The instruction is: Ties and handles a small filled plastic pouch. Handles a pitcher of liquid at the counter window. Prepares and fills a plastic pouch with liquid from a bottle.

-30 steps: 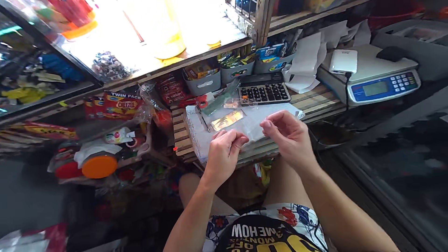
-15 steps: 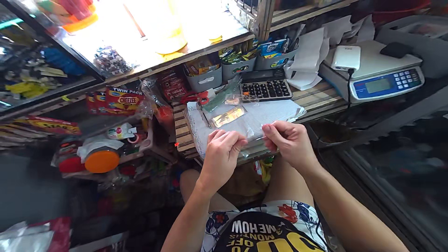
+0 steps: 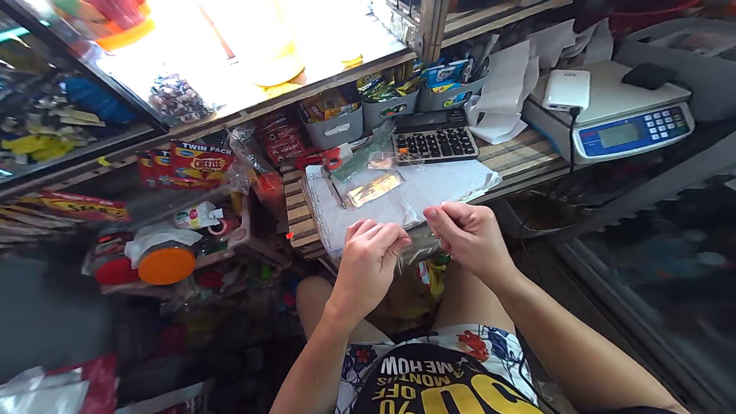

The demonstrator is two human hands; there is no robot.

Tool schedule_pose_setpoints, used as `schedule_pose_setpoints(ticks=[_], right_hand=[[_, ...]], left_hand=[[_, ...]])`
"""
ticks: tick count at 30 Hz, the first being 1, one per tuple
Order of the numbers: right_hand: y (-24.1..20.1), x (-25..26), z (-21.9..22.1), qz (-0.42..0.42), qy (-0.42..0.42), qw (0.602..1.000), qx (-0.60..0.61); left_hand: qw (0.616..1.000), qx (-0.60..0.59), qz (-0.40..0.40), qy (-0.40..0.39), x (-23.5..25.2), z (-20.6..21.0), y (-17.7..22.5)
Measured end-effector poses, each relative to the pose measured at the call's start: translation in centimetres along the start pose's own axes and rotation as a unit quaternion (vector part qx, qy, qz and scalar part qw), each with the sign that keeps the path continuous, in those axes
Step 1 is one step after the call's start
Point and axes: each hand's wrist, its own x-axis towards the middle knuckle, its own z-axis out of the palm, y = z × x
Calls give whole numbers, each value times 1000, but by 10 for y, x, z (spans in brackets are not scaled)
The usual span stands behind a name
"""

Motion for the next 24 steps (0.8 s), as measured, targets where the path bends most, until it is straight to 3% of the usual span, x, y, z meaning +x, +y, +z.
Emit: schedule_pose_setpoints(ticks=[2,5,7,13,15,17,19,21,24], right_hand=[[-5,2,-7,52,-45,992,110],[-3,0,-13,70,-79,982,154],[-3,-3,-11,55,-87,987,122],[2,-7,-1,-32,-22,991,-124],[7,-4,-1,-27,3,999,-46],[6,0,-4,34,20,996,79],[5,3,-14,106,-35,982,150],[7,1,-17,118,-84,978,149],[6,-9,-8,51,-22,996,69]], left_hand=[[1000,-5,-8,12,-1,-2,-4],[1000,-9,-13,21,-3,-1,-7],[1000,-9,-14,12,-4,1,-5],[1000,-19,-8,-5,-5,4,0],[999,-47,-13,-2,-5,4,1],[995,-90,-27,10,-6,7,0],[994,-99,-42,24,-6,10,-2],[995,-86,-49,23,-7,11,-4],[996,-72,-46,21,-9,13,-5]])
